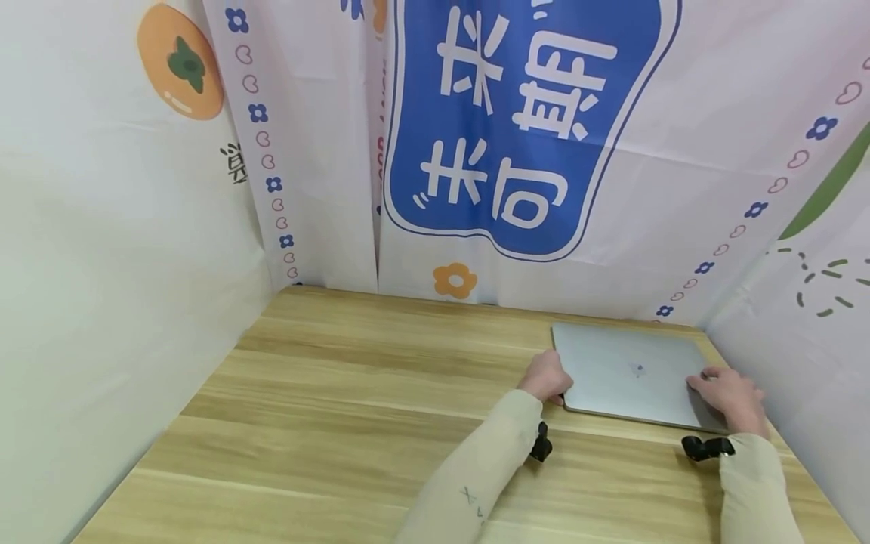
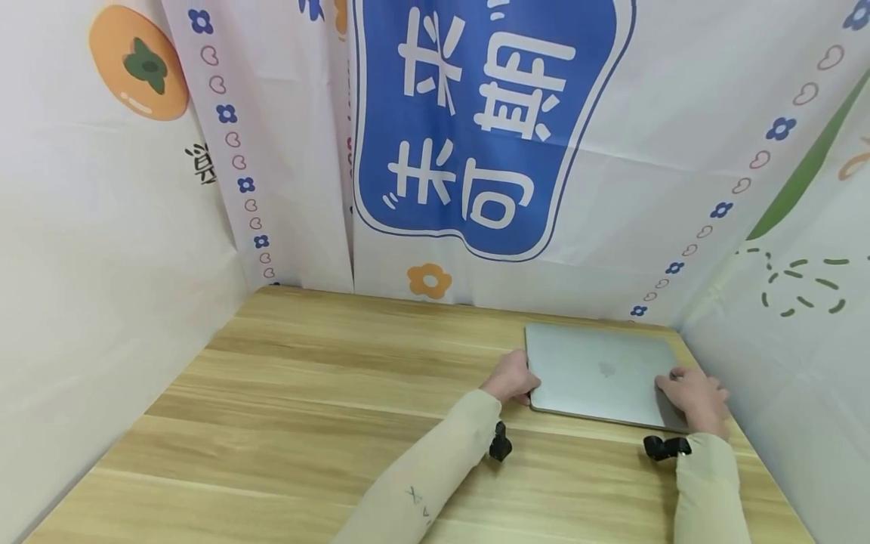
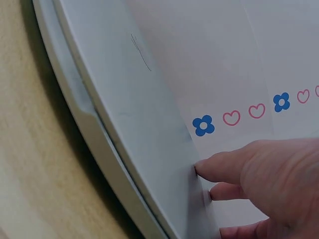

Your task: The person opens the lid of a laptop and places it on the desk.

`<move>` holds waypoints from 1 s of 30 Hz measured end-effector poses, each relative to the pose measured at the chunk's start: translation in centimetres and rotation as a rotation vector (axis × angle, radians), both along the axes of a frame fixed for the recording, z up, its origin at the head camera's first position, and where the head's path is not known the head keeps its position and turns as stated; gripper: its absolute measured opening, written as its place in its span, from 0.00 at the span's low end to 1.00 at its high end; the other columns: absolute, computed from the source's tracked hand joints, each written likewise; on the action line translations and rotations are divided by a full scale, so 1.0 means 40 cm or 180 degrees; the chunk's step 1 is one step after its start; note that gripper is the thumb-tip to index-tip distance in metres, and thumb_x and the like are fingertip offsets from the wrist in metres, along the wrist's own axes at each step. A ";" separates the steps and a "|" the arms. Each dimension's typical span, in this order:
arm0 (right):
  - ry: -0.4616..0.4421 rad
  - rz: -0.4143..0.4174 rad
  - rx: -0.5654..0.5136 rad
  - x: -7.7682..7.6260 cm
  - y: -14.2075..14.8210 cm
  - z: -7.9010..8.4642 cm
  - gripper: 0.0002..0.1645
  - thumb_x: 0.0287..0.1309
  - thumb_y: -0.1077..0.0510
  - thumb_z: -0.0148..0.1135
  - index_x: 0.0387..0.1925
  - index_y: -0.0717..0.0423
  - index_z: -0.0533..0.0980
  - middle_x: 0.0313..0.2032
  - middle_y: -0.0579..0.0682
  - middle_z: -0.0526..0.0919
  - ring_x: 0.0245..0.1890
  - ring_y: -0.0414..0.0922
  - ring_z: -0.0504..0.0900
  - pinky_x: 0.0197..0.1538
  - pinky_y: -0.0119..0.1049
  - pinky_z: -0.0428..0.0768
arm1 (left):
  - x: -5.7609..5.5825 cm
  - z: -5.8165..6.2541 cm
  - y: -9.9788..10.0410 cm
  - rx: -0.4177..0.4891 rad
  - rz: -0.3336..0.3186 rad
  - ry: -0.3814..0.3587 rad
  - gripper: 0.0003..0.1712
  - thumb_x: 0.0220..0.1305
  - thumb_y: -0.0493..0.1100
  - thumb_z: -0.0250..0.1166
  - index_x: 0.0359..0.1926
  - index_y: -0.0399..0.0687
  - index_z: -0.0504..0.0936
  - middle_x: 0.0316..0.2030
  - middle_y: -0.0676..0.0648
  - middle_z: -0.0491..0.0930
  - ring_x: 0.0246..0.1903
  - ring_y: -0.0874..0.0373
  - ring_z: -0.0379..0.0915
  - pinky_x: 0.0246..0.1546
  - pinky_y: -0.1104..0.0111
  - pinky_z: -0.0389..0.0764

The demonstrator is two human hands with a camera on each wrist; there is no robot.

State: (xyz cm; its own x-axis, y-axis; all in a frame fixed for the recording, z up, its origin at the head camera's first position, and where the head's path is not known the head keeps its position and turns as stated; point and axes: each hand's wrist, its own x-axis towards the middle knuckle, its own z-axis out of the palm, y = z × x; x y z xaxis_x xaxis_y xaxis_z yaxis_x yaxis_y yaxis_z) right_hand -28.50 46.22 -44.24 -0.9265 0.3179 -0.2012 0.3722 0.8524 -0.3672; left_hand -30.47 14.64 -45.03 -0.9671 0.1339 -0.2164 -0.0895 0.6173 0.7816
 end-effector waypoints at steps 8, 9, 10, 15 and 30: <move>-0.0056 -0.0068 -0.0053 0.001 -0.009 -0.006 0.42 0.68 0.40 0.49 0.67 0.71 0.59 0.60 0.82 0.55 0.52 0.76 0.55 0.49 0.65 0.65 | -0.001 0.000 -0.010 -0.0144 -0.0089 0.0022 0.12 0.58 0.30 0.64 0.44 0.34 0.80 0.42 0.37 0.83 0.16 0.52 0.82 0.21 0.68 0.84; -0.0042 -0.0061 -0.0044 -0.001 -0.009 -0.007 0.42 0.68 0.40 0.49 0.67 0.71 0.59 0.60 0.82 0.55 0.52 0.75 0.55 0.49 0.65 0.65 | -0.003 0.000 -0.012 -0.0165 -0.0102 0.0032 0.08 0.58 0.30 0.64 0.41 0.34 0.80 0.38 0.37 0.83 0.16 0.52 0.82 0.21 0.68 0.84; -0.0023 -0.0046 -0.0035 -0.003 -0.010 -0.006 0.41 0.68 0.41 0.49 0.66 0.71 0.59 0.60 0.82 0.56 0.52 0.75 0.56 0.49 0.64 0.65 | -0.006 0.000 -0.014 -0.0179 -0.0112 0.0046 0.06 0.58 0.29 0.63 0.38 0.35 0.79 0.35 0.38 0.82 0.16 0.52 0.82 0.21 0.68 0.84; 0.0005 0.0031 0.0040 -0.012 -0.015 -0.007 0.41 0.68 0.40 0.49 0.66 0.70 0.61 0.58 0.82 0.59 0.50 0.74 0.59 0.47 0.63 0.66 | -0.020 -0.001 -0.026 -0.0188 -0.0122 0.0046 0.06 0.57 0.29 0.63 0.37 0.35 0.78 0.32 0.39 0.80 0.15 0.52 0.82 0.19 0.68 0.84; 0.0076 0.0322 0.0413 -0.028 -0.051 -0.003 0.34 0.65 0.44 0.53 0.58 0.70 0.71 0.57 0.77 0.71 0.45 0.65 0.74 0.44 0.55 0.74 | -0.031 -0.002 -0.081 0.0010 -0.0108 -0.0046 0.06 0.57 0.30 0.64 0.27 0.39 0.75 0.21 0.44 0.75 0.18 0.51 0.84 0.22 0.67 0.85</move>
